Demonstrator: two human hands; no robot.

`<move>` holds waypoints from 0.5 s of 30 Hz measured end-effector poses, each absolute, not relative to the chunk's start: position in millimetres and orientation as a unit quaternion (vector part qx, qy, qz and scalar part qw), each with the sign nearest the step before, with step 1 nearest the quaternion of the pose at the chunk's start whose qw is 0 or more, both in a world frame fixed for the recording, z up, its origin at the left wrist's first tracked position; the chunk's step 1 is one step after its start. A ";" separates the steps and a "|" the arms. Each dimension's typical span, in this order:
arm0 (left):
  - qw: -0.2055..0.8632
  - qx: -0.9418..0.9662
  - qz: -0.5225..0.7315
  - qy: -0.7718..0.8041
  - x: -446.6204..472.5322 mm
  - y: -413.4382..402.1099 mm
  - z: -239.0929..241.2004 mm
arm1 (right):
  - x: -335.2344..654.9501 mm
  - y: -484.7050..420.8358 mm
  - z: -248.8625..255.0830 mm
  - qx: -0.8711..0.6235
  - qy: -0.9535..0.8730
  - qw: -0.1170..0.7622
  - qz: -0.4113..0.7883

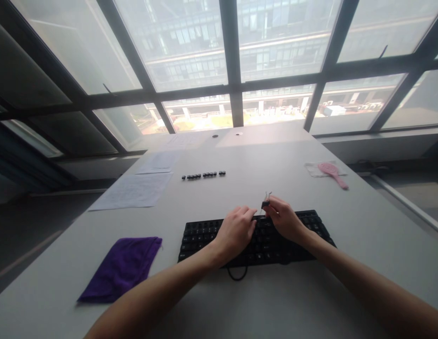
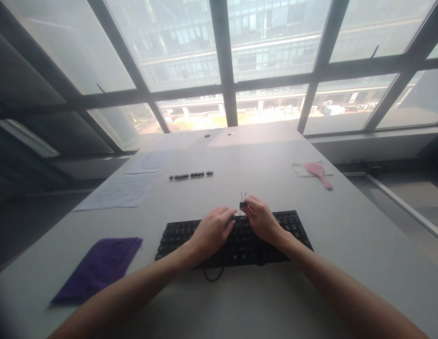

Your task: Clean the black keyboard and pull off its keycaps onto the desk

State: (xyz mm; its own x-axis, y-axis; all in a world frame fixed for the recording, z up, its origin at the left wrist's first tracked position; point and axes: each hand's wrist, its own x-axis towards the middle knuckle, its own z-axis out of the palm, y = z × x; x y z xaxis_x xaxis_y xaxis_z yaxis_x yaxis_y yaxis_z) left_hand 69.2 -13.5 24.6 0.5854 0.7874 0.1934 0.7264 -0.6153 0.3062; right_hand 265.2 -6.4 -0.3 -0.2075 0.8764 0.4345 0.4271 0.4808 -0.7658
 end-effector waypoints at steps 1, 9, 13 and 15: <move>0.100 0.884 0.156 0.430 71.4 -12.8 23.2 | 265.0 -6.0 -0.2 -0.441 -0.737 0.445 0.255; 0.119 0.881 0.119 0.442 88.2 0.6 20.2 | 266.3 -5.8 -4.0 -0.452 -0.748 0.414 0.254; 0.128 0.878 0.142 0.438 88.2 4.2 12.8 | 267.0 -9.3 -7.0 -0.443 -0.759 0.416 0.236; 0.133 0.875 0.155 0.439 86.8 5.5 9.3 | 267.1 -11.5 -8.8 -0.435 -0.767 0.414 0.226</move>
State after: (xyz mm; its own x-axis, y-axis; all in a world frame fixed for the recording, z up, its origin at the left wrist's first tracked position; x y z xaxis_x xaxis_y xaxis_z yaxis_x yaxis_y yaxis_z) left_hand 86.8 5.5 9.3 0.5666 0.8093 0.1550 0.7264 -0.5794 0.3697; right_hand 267.1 -11.5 -8.8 -0.2790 0.8540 0.4391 0.4797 0.5201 -0.7067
